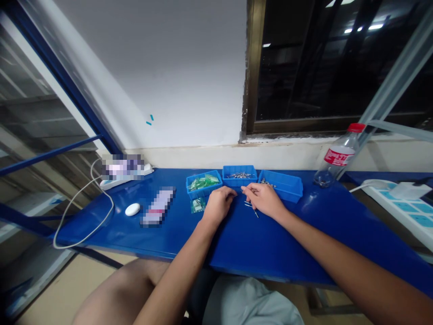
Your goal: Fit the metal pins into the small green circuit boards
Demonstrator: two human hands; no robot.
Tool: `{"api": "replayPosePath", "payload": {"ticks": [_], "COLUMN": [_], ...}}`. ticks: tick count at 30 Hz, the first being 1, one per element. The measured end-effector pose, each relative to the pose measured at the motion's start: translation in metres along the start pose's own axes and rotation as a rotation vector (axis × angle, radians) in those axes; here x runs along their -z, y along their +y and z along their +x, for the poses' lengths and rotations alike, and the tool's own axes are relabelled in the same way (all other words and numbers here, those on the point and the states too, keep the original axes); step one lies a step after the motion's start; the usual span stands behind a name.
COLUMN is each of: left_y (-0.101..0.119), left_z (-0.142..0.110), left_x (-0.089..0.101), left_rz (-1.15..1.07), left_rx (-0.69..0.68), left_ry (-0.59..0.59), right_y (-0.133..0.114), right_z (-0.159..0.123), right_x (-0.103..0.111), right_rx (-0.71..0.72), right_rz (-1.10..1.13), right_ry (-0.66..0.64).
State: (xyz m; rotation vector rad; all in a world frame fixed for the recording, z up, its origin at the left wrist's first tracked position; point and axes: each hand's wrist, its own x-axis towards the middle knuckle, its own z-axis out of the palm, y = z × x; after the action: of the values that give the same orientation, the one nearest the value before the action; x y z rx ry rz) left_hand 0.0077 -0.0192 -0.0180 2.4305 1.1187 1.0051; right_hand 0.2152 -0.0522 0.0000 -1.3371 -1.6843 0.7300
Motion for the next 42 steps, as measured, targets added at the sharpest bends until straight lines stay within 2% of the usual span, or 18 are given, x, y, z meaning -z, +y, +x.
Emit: {"api": "replayPosePath", "payload": {"ticks": [7,12,15,22,24,27,29,32,38,42], "left_y": [0.002,0.008,0.012,0.018,0.018,0.018,0.019,0.019,0.018,0.017], "left_z": [0.003,0.006,0.007,0.007,0.007,0.007,0.007,0.007,0.007,0.007], "left_x": [0.002,0.001,0.0,0.003,0.004,0.006,0.006,0.005,0.006,0.008], "left_rz": [-0.087,-0.359,-0.556,-0.773,-0.747,-0.64,-0.606,-0.615,-0.482,-0.384], "left_rx": [0.031,0.073,0.104,0.233,0.252,0.185,0.148,0.189,0.233,0.182], "left_ry": [0.109,0.155,0.167,0.133,0.142,0.144,0.139,0.138,0.166,0.152], "right_y": [0.003,0.005,0.006,0.008,0.01,0.012,0.013,0.01,0.005,0.005], "right_z": [0.0,0.003,0.004,0.003,0.003,0.004,0.003,0.003,0.003,0.004], "right_x": [-0.001,-0.003,-0.004,-0.005,-0.006,-0.009,-0.01,-0.011,-0.006,0.001], "right_rx": [0.045,0.28,0.368,0.264,0.22,0.176,0.163,0.16,0.25,0.366], "right_rz": [-0.059,-0.18,-0.207,-0.148,-0.059,0.056,0.07,0.035,0.005,-0.146], "right_ry": [0.027,0.104,0.088,0.126,0.129,0.129,0.122,0.116,0.262,0.196]}}
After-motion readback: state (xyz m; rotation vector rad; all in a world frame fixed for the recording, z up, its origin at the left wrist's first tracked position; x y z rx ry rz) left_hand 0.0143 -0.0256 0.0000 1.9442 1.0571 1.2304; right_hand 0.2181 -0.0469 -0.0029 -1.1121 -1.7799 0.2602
